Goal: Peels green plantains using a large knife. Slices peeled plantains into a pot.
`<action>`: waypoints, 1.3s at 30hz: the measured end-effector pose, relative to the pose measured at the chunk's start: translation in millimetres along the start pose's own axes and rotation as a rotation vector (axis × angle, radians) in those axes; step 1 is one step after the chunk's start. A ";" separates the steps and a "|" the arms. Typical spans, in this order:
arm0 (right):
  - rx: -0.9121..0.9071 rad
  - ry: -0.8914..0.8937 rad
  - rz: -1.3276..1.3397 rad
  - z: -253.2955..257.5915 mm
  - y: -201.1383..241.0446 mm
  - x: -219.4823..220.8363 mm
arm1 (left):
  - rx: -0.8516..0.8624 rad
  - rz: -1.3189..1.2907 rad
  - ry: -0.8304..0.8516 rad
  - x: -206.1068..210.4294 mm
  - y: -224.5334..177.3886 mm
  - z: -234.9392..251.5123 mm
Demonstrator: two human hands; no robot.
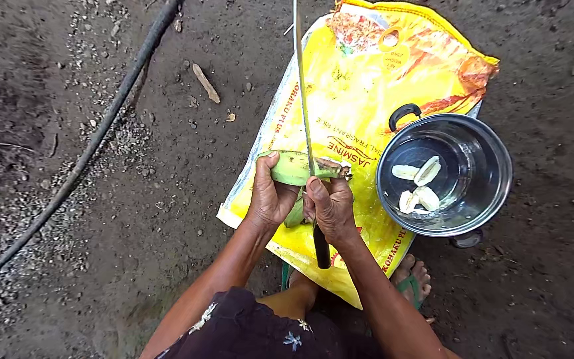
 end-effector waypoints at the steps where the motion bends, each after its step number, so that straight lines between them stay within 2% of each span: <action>1: -0.021 0.022 -0.028 1.2 0.1 -1.8 | -0.032 -0.007 0.012 -1.0 -1.6 1.3; 6: -0.082 0.140 -0.068 5.6 4.6 -9.8 | -0.194 -0.029 0.059 -8.7 -1.8 4.9; 10: 0.074 0.305 0.017 11.5 10.9 -20.6 | -0.218 -0.092 0.164 -13.9 0.9 3.9; 12: 0.159 0.299 0.039 13.9 11.8 -24.8 | -0.242 -0.135 0.086 -15.8 5.2 3.3; 15: 0.218 0.241 0.027 11.9 8.2 -26.0 | -0.298 -0.087 -0.224 -14.1 16.9 0.5; 16: 0.234 0.246 0.037 11.3 6.5 -25.9 | -0.316 -0.079 -0.273 -15.0 19.0 0.1; 20: 0.329 0.355 0.182 10.8 0.4 -30.8 | -0.370 -0.022 -0.207 -25.0 16.5 0.0; 24: 0.452 0.471 0.403 9.4 -9.5 -31.6 | -0.347 0.010 -0.130 -31.3 15.2 3.3; 27: 0.503 0.440 0.416 3.6 -13.1 -33.3 | -0.309 0.007 -0.138 -39.6 19.1 8.2; 30: 0.582 0.336 0.194 -2.9 -10.6 -47.4 | -0.250 0.052 -0.160 -46.2 18.2 13.8; 33: 0.619 0.215 -0.147 -6.1 4.2 -65.3 | -0.215 0.170 -0.125 -46.0 20.0 15.3; 36: 0.499 0.130 -0.534 -0.4 25.1 -69.1 | -0.154 0.331 -0.065 -39.9 25.1 14.9; 39: 0.341 0.105 -0.766 2.4 32.2 -62.0 | -0.056 0.670 0.011 -35.2 23.2 16.8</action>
Point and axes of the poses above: each hand's wrist, its own z-axis towards the middle knuckle, its own x-axis out of the palm, y = z × x, the point moved 4 cm from there along z, towards the middle knuckle, and after that the axes turned 11 degrees about -z, right-handed, at the moved point
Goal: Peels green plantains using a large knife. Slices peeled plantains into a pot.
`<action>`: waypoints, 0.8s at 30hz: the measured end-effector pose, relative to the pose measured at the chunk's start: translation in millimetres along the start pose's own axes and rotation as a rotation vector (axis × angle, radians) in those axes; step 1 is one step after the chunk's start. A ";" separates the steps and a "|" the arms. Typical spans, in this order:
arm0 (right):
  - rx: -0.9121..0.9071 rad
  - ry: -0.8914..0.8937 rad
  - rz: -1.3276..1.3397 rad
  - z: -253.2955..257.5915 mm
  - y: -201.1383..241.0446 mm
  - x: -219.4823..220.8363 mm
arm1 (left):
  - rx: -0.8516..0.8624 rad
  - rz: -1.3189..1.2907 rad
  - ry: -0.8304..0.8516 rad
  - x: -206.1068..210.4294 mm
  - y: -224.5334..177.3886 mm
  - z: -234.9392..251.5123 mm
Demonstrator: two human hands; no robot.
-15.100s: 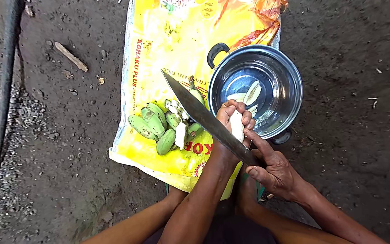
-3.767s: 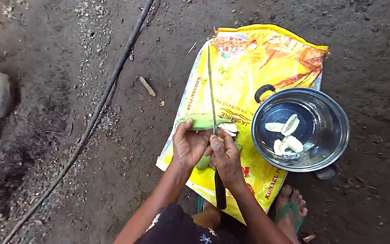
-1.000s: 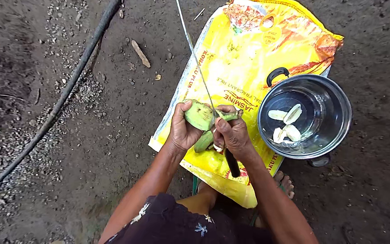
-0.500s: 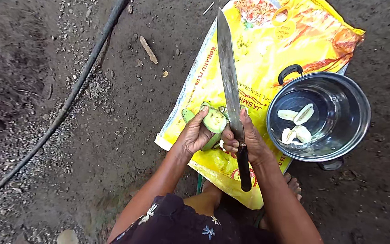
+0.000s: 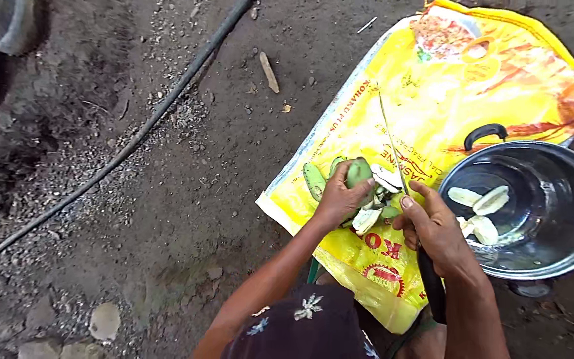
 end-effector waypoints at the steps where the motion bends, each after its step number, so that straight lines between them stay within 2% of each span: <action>1: -0.044 -0.017 -0.021 -0.1 1.4 5.1 | 0.042 0.111 0.014 0.5 -2.3 0.0; 4: -0.157 -0.048 -0.023 -0.9 13.6 25.5 | 0.201 0.349 0.050 7.1 -11.6 -2.2; 7: -0.201 -0.068 -0.016 -0.1 23.6 39.1 | 0.395 0.361 0.036 14.3 -17.0 -9.0; 10: -0.185 -0.073 -0.055 -2.6 20.4 29.6 | 0.476 0.366 0.042 22.5 -15.2 -12.5; 16: -0.227 -0.035 0.024 2.5 16.9 25.8 | 0.499 0.408 0.139 19.0 -23.2 -9.4; 24: -0.241 -0.053 0.181 4.7 7.2 21.8 | 0.409 0.466 0.207 29.4 -20.9 -13.0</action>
Point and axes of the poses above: each hand's wrist, its own z-axis towards the middle knuckle, its own x-axis out of the palm, y = z × x, the point moved 4 cm from there along z, towards the middle knuckle, and after that the axes turned 11 degrees about -z, right-handed, at the moved point
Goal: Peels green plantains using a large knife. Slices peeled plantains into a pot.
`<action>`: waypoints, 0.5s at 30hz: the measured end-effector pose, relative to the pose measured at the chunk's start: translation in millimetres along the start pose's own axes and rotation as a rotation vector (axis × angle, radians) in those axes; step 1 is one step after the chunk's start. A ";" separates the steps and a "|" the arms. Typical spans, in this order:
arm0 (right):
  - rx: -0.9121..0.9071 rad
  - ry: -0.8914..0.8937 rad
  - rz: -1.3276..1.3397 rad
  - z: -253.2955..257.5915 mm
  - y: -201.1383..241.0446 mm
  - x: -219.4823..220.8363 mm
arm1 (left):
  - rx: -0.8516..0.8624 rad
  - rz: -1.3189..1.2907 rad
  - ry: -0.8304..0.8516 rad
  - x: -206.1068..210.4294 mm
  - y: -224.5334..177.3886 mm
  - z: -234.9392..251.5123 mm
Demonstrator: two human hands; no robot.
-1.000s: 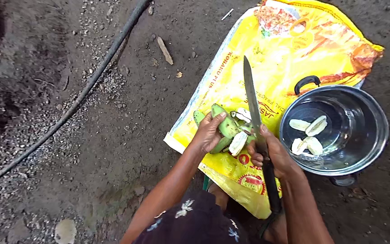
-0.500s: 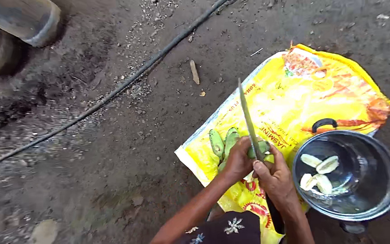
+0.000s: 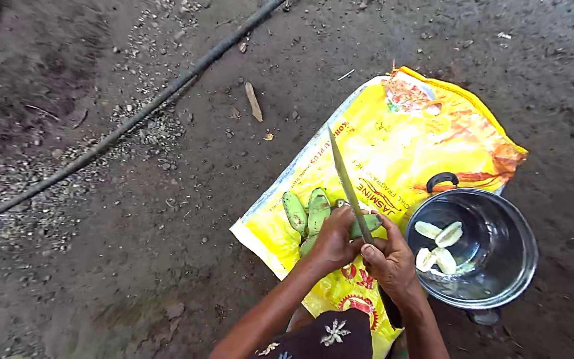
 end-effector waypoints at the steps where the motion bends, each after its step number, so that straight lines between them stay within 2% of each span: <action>1: 0.001 -0.005 0.027 0.2 -1.1 -0.5 | -0.011 0.015 0.010 1.2 -0.5 0.3; 10: 0.032 -0.062 0.139 2.1 -9.0 5.6 | 0.118 0.163 -0.024 6.3 4.5 -1.2; 15: 0.107 -0.128 0.198 3.4 -8.9 9.1 | 0.326 0.293 -0.101 12.6 11.2 -1.9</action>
Point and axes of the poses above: each hand's wrist, its own z-axis towards the middle knuckle, its own x-axis out of the palm, y = z × x, the point moved 4 cm from there along z, towards the middle knuckle, and after that the axes turned 11 degrees about -z, right-handed, at the moved point
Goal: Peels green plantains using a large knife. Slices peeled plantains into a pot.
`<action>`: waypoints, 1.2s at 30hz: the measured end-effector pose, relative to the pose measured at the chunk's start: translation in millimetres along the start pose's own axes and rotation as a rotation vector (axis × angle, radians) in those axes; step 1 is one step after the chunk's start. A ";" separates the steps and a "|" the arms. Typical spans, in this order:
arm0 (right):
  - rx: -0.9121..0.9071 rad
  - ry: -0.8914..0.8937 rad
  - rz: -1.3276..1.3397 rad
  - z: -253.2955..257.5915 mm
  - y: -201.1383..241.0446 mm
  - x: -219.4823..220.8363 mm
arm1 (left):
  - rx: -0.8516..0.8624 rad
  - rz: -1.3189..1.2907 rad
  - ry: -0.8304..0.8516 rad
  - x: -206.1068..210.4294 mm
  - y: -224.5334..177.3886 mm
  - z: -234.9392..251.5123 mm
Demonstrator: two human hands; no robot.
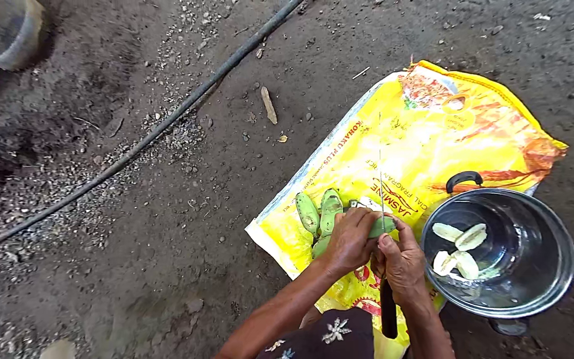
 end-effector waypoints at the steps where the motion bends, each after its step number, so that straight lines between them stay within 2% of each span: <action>1: 0.015 -0.018 0.007 0.8 -0.4 -0.5 | 0.024 0.010 -0.002 2.2 1.7 0.1; 6: 0.094 0.000 0.055 1.0 -4.9 -2.1 | 0.030 -0.027 0.031 6.0 10.0 -4.9; 9: 0.012 0.032 -0.109 3.8 -2.8 -10.1 | -0.075 -0.142 0.153 -2.5 10.3 -0.2; 14: -0.070 0.069 -0.105 1.4 2.1 -13.3 | -0.130 -0.218 0.289 -16.8 2.9 9.7; 17: -0.140 0.078 -0.202 0.2 1.1 -18.1 | -0.175 -0.280 0.350 -20.5 2.1 11.1; 21: -0.138 0.035 -0.164 -2.7 0.1 -14.7 | -0.094 -0.208 0.241 -16.4 1.2 3.3; 25: -0.003 -0.034 -0.013 -3.3 -3.8 -13.9 | 0.089 -0.030 0.110 -2.7 -0.7 -6.5; 27: 0.034 0.003 0.025 -0.8 -4.8 -18.9 | 0.092 -0.019 0.091 0.1 -1.6 -5.9; 29: 0.058 0.101 0.119 -0.3 -3.4 -23.6 | 0.011 -0.098 0.105 -1.2 -1.1 -6.0; 33: 0.199 0.337 0.510 -1.3 -6.5 -19.0 | -0.158 -0.386 0.123 -11.1 5.4 -8.1; 36: 0.270 0.487 0.780 -1.5 -14.5 -10.6 | -0.382 -0.623 0.068 -12.5 9.0 -15.8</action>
Point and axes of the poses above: each hand's wrist, its own z-axis towards the middle knuckle, its own x-axis out of the palm, y = z × x, the point moved 4 cm from there along z, towards the middle knuckle, and after that the axes turned 11 degrees about -z, right-handed, at the moved point
